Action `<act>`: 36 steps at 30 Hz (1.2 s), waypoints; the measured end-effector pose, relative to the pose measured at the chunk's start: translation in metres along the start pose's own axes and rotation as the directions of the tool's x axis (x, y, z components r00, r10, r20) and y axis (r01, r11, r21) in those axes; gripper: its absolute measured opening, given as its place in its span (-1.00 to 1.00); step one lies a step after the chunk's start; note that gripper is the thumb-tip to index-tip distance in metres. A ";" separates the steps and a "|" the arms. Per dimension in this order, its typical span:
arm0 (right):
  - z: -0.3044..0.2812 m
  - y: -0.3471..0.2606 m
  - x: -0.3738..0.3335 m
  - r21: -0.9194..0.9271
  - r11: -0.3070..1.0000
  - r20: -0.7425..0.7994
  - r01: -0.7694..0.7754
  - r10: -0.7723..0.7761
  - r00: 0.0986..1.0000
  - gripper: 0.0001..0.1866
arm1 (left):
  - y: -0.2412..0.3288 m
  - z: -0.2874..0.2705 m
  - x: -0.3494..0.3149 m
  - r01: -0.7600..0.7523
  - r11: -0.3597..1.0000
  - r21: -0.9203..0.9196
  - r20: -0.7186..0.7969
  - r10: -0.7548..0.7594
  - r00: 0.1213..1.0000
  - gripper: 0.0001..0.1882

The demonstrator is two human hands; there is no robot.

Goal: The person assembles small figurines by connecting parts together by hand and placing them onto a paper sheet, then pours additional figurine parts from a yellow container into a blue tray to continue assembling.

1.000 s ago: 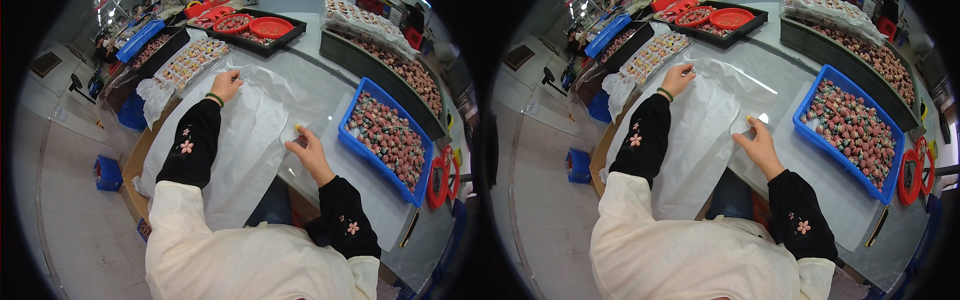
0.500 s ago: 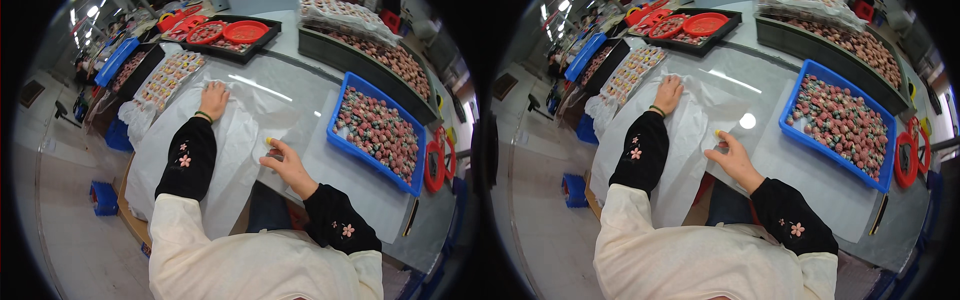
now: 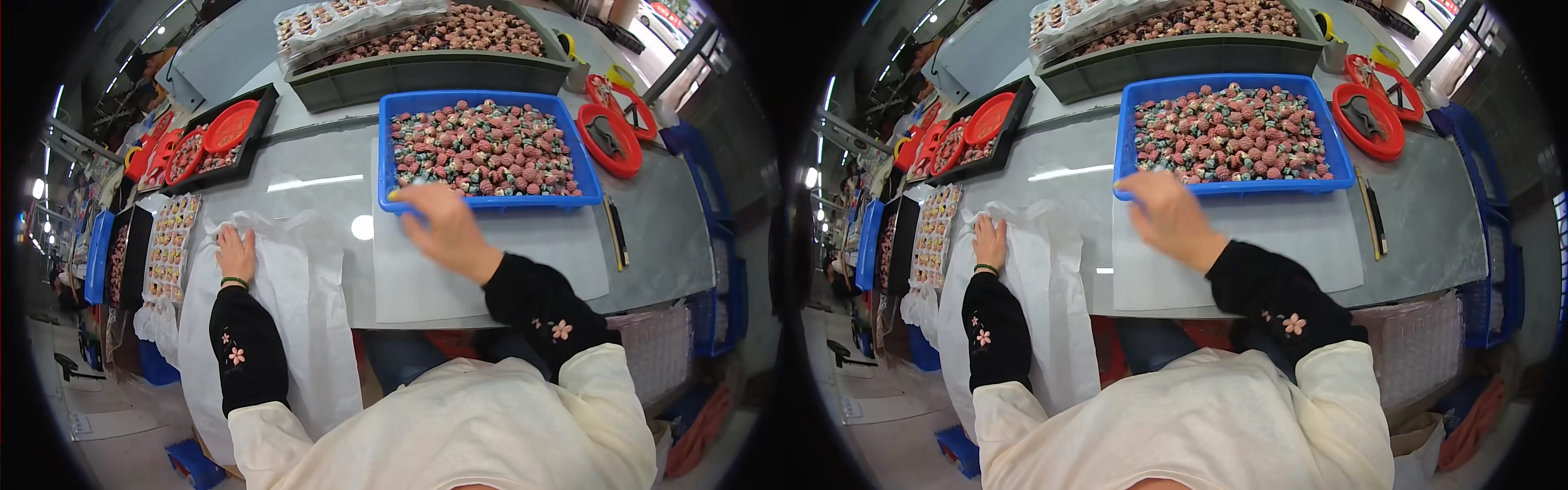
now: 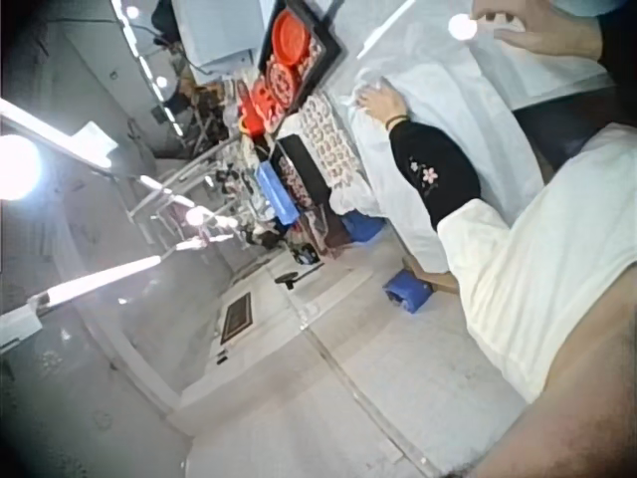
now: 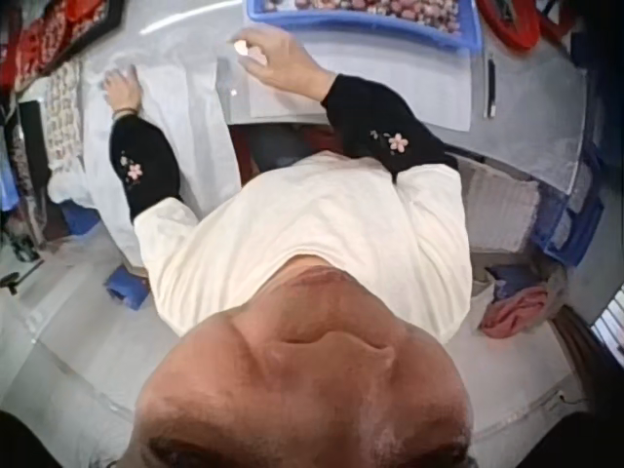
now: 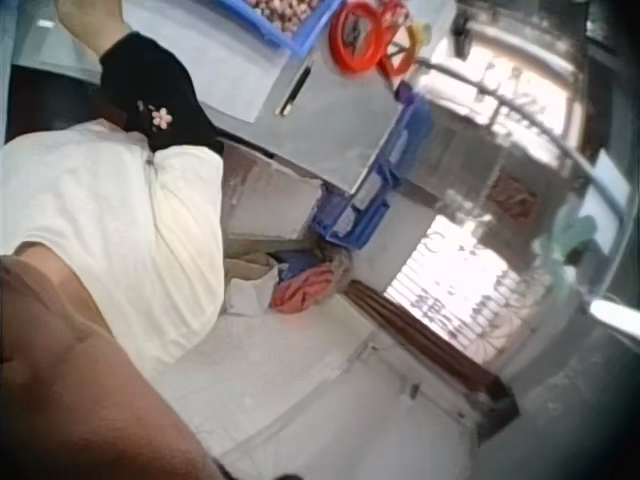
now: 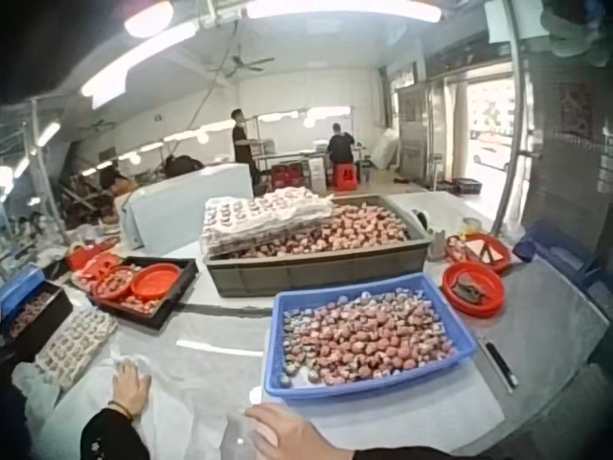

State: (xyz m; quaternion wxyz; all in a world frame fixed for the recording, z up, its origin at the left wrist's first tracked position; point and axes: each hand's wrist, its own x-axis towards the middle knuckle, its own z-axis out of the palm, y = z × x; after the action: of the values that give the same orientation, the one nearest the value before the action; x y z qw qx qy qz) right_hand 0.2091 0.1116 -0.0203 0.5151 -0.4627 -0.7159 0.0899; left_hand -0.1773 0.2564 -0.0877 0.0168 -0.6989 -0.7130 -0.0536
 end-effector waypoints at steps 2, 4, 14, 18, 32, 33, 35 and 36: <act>-0.034 0.022 0.024 -0.212 0.977 -0.074 0.012 -0.029 0.997 -0.69 | -0.008 -0.001 0.001 -0.007 1.000 -0.016 -0.013 0.007 1.000 -0.30; -0.063 0.053 0.043 -0.444 0.894 -0.025 0.054 -0.072 0.997 -0.63 | 0.007 -0.013 0.000 0.017 1.000 -0.012 -0.028 -0.017 0.999 -0.30; -0.083 0.086 0.049 -0.606 0.785 0.241 0.127 0.029 0.970 -0.62 | 0.154 -0.119 -0.062 -0.573 0.770 -0.281 -0.418 0.439 0.795 -0.55; -0.091 0.066 0.033 -0.139 0.989 -0.098 -0.045 0.032 0.995 -0.63 | 0.219 -0.133 -0.100 -0.720 0.422 -0.551 -0.442 0.584 0.681 -0.68; -0.068 -0.018 -0.094 0.058 0.979 -0.223 -0.196 0.204 0.953 -0.67 | 0.302 -0.050 -0.197 0.699 -0.225 -0.679 0.371 0.716 0.591 -0.67; -0.064 -0.018 -0.100 0.021 0.980 -0.224 -0.200 0.199 0.954 -0.67 | 0.302 -0.046 -0.196 0.692 -0.242 -0.680 0.369 0.702 0.609 -0.68; -0.059 -0.017 -0.104 0.220 0.928 -0.221 -0.300 0.347 0.912 -0.69 | 0.305 -0.050 -0.194 0.657 -0.260 -0.707 0.368 0.659 0.656 -0.69; -0.055 -0.016 -0.104 0.406 0.839 -0.215 -0.362 0.472 0.855 -0.72 | 0.304 -0.052 -0.191 0.596 -0.242 -0.766 0.315 0.667 0.675 -0.68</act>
State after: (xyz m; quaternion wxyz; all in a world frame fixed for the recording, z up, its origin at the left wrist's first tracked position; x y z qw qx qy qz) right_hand 0.2493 0.0049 -0.0535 0.6611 -0.5176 -0.4798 0.2546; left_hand 0.1276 0.0663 -0.0392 -0.8264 -0.3883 -0.2708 -0.3051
